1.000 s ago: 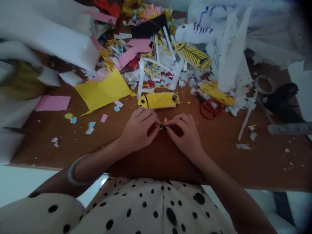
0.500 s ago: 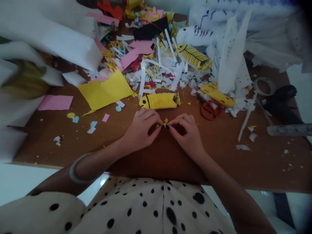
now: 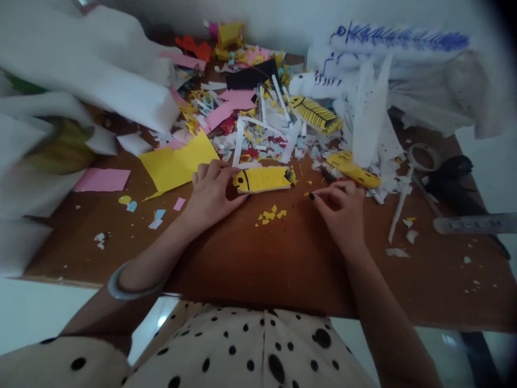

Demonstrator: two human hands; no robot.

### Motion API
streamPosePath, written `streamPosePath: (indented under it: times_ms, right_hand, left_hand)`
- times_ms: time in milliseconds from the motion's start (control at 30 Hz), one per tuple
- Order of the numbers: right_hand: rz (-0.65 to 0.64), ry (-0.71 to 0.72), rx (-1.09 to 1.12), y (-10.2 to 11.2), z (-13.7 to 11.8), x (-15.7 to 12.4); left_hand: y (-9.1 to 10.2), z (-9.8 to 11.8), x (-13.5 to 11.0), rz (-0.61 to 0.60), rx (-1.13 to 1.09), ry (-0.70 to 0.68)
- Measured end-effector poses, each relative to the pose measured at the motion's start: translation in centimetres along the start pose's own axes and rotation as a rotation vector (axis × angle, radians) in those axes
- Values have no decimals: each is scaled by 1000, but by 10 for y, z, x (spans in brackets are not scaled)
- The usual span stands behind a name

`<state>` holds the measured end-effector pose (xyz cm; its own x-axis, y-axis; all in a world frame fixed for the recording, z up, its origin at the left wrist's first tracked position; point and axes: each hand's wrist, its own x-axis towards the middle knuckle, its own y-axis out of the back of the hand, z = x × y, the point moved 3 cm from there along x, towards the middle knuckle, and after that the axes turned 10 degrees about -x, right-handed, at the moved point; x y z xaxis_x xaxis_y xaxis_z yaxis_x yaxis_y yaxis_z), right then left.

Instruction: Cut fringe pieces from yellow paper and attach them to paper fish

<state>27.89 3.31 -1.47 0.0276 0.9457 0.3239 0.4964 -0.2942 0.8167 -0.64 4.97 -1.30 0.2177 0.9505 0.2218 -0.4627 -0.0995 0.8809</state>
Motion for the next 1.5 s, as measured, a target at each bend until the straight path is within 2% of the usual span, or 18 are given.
streamPosePath:
  times_ms: [100,233,467,833,1067,1267,1500]
  right_hand:
    - [7,-12,-42,-2,2,0]
    - [25,24,-55,-3,-2,-1]
    - [-38,7,-96,-1,0,1]
    - [-93,35,-134,-3,-5,-1]
    - [-131,25,-144,-1,-6,0]
    - [-145,25,-100,-1,-4,1]
    - [-131,20,-75,-6,0,1]
  left_hand:
    - [1,2,1,-5,-30,-22]
    - [5,13,-1,40,-88,-127]
    - [-2,20,-7,-12,-84,-224]
    - [3,25,-12,96,-106,-432]
    - [5,29,-13,53,-91,-410]
    - [7,29,-10,99,-103,-423]
    - [6,29,-8,93,-140,-392]
